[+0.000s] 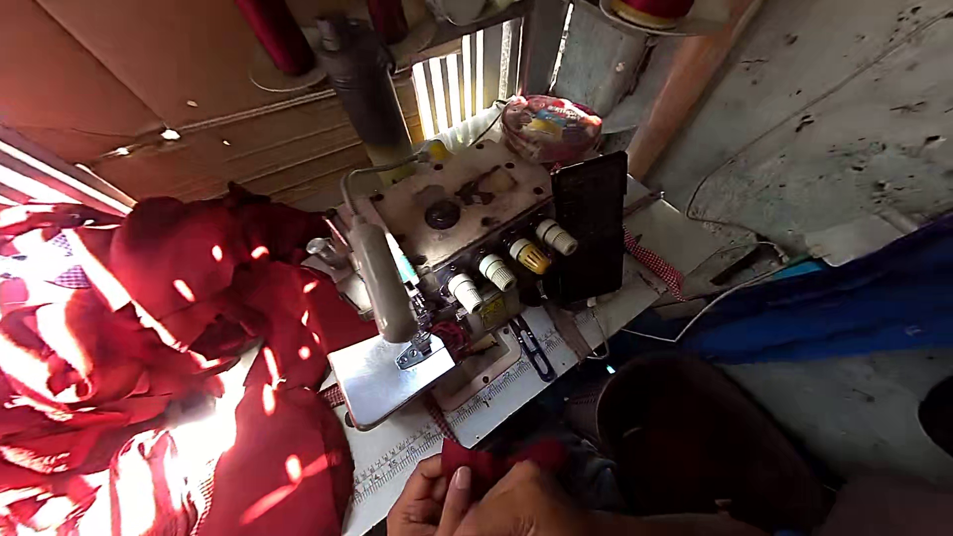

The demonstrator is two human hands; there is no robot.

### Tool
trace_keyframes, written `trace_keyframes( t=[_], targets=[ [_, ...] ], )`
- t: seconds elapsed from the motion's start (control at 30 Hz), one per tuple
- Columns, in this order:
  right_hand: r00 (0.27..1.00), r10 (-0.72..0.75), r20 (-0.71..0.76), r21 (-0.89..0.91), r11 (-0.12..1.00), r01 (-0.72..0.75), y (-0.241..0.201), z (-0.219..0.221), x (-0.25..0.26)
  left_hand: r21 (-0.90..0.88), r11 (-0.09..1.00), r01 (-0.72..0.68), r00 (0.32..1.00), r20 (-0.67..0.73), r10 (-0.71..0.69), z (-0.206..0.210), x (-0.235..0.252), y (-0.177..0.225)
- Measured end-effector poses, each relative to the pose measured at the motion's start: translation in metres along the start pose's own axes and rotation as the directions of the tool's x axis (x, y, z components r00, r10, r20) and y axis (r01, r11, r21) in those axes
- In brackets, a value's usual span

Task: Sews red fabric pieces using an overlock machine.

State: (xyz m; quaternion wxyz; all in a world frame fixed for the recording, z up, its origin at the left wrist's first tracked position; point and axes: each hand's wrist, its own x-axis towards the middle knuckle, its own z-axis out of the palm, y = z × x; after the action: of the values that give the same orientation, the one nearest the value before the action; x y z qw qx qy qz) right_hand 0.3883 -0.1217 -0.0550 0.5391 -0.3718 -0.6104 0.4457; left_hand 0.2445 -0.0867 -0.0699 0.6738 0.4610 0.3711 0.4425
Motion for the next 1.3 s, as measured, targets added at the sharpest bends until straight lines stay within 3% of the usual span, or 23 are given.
trace_keyframes(
  t=[0.13,0.3,0.43,0.5,0.57,0.67,0.77,0.87,0.93,1.1,1.3],
  targets=[
    [0.96,-0.022,-0.278,-0.158,0.987,-0.023,0.016,-0.01,0.0,-0.028,0.997,-0.066,0.995,0.074,0.068,-0.004,0.005,-0.01],
    [0.932,0.025,-0.363,-0.081,0.995,-0.058,0.022,-0.017,0.001,-0.015,0.994,-0.11,0.992,0.067,0.11,-0.002,0.006,-0.011],
    [0.941,0.14,-0.308,-0.102,0.978,-0.179,0.021,-0.023,0.005,0.083,0.985,-0.151,0.983,0.118,0.141,-0.009,0.008,-0.007],
    [0.953,0.189,-0.235,-0.103,0.97,-0.218,0.018,-0.026,0.009,0.272,0.927,-0.258,0.965,0.111,0.236,-0.01,0.011,0.0],
    [0.975,0.201,-0.089,-0.065,0.976,-0.207,0.014,-0.033,0.016,0.426,0.828,-0.366,0.929,0.214,0.301,-0.019,0.016,0.018],
    [0.984,0.133,0.116,0.065,0.988,-0.141,0.006,-0.045,0.029,0.54,0.701,-0.466,0.872,0.413,0.262,-0.036,0.027,0.062],
    [0.988,0.147,0.04,-0.054,0.988,-0.145,0.015,-0.043,0.04,0.63,0.599,-0.494,0.858,0.466,0.218,-0.05,0.053,0.086],
    [0.975,0.222,0.003,-0.08,0.972,-0.221,0.036,-0.04,0.049,0.673,0.556,-0.487,0.872,0.411,0.266,-0.056,0.079,0.079],
    [0.974,0.225,-0.036,-0.081,0.971,-0.227,0.042,-0.039,0.049,0.675,0.57,-0.468,0.883,0.377,0.279,-0.054,0.084,0.075],
    [0.973,0.151,-0.174,-0.098,0.981,-0.169,0.048,-0.038,0.043,0.62,0.734,-0.277,0.961,0.163,0.224,-0.045,0.085,0.068],
    [0.953,0.135,-0.272,-0.133,0.975,-0.176,0.049,-0.041,0.041,0.496,0.837,-0.231,0.971,0.166,0.17,-0.04,0.084,0.071]
  ],
)
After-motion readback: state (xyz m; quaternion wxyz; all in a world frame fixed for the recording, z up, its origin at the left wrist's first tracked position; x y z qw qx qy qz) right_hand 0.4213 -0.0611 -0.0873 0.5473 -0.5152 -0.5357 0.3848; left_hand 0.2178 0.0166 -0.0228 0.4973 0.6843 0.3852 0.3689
